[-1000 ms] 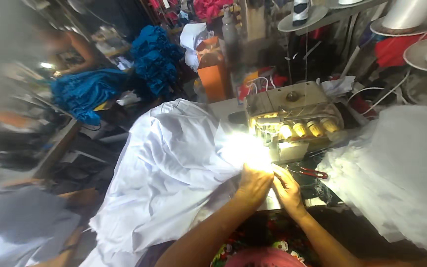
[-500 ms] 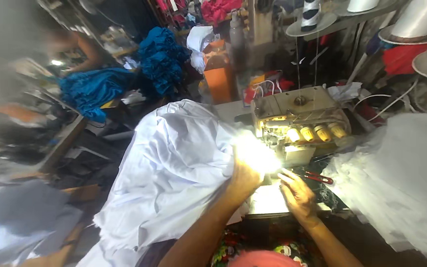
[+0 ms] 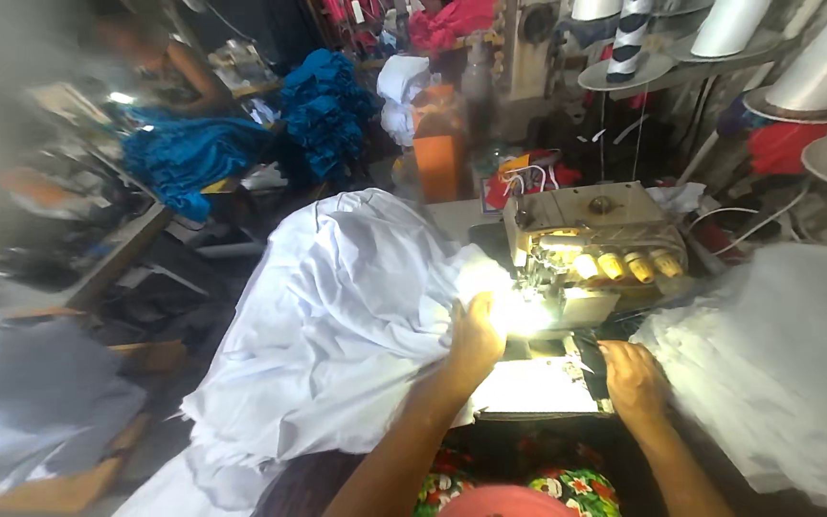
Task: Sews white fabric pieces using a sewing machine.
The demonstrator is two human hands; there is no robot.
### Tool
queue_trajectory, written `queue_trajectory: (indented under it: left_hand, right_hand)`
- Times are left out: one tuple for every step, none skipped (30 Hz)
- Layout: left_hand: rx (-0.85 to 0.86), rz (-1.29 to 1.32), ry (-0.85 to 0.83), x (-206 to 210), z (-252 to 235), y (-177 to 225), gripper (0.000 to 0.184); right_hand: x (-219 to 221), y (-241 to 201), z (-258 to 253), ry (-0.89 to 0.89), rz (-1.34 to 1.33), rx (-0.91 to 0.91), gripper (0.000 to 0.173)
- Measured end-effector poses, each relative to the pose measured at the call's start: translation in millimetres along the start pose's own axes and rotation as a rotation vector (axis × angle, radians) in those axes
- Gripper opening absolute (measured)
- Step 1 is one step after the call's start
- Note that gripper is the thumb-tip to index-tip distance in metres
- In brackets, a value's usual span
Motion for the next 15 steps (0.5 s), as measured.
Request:
queue_trajectory:
  left_hand:
    - [0.014,0.018,0.038,-2.1,9.0,-2.3,0.024]
    - [0.02,0.053,0.069,-4.9,17.9,-4.2,0.021]
    - [0.02,0.096,0.1,-8.3,25.9,-5.5,0.019]
    - [0.022,0.137,0.138,-11.7,33.0,-6.4,0.018]
    - [0.029,0.163,0.18,-14.6,38.9,-7.5,0.018]
    - [0.036,0.18,0.208,-16.7,43.4,-8.7,0.019]
    - [0.041,0.194,0.223,-18.2,46.5,-9.8,0.021]
    - [0.044,0.205,0.235,-19.0,48.3,-10.8,0.021]
    - [0.044,0.215,0.244,-19.7,49.5,-11.3,0.021]
    - [0.044,0.226,0.252,-20.6,50.1,-11.4,0.022]
    - [0.042,0.24,0.259,-21.9,50.1,-11.1,0.022]
    - [0.042,0.253,0.275,-23.1,49.6,-10.6,0.021]
    - [0.041,0.267,0.285,-24.7,49.3,-9.8,0.021]
    - [0.041,0.278,0.29,-26.4,49.2,-8.9,0.021]
    - [0.041,0.282,0.298,-27.5,49.2,-8.1,0.021]
  right_hand:
    - [-2.1,-2.4,-2.5,0.011,-0.002,0.027,0.027]
    - [-5.9,-6.6,-6.2,0.022,-0.029,0.069,0.028]
    - [-11.1,-12.2,-11.2,0.032,-0.079,0.124,0.029]
    - [-15.7,-17.9,-16.8,0.046,-0.155,0.175,0.03]
    - [-20.0,-24.6,-22.5,0.056,-0.225,0.203,0.031]
    - [-24.6,-32.6,-28.4,0.054,-0.269,0.197,0.031]
    - [-29.0,-41.6,-34.2,0.033,-0.288,0.171,0.031]
    - [-32.2,-50.8,-39.5,0.003,-0.292,0.138,0.033]
    - [-33.5,-59.5,-43.5,-0.026,-0.278,0.094,0.036]
    - [-33.1,-67.9,-47.1,-0.039,-0.256,0.037,0.036]
    - [-31.3,-75.3,-50.9,-0.045,-0.213,-0.031,0.034]
    - [-28.9,-82.3,-55.3,-0.05,-0.167,-0.085,0.033]
    - [-27.1,-89.6,-60.1,-0.067,-0.121,-0.12,0.031]
    - [-26.1,-98.0,-64.9,-0.091,-0.085,-0.14,0.03]
    - [-24.9,-106.6,-69.5,-0.102,-0.064,-0.154,0.029]
Point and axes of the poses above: each hand's wrist, its own z-axis away from the middle knuckle, its own x-axis out of the palm, y = z × x, the point moved 2 cm from there along -z, towards the middle knuckle, and after that the axes turned 10 degrees about y, right-handed, at the moved point
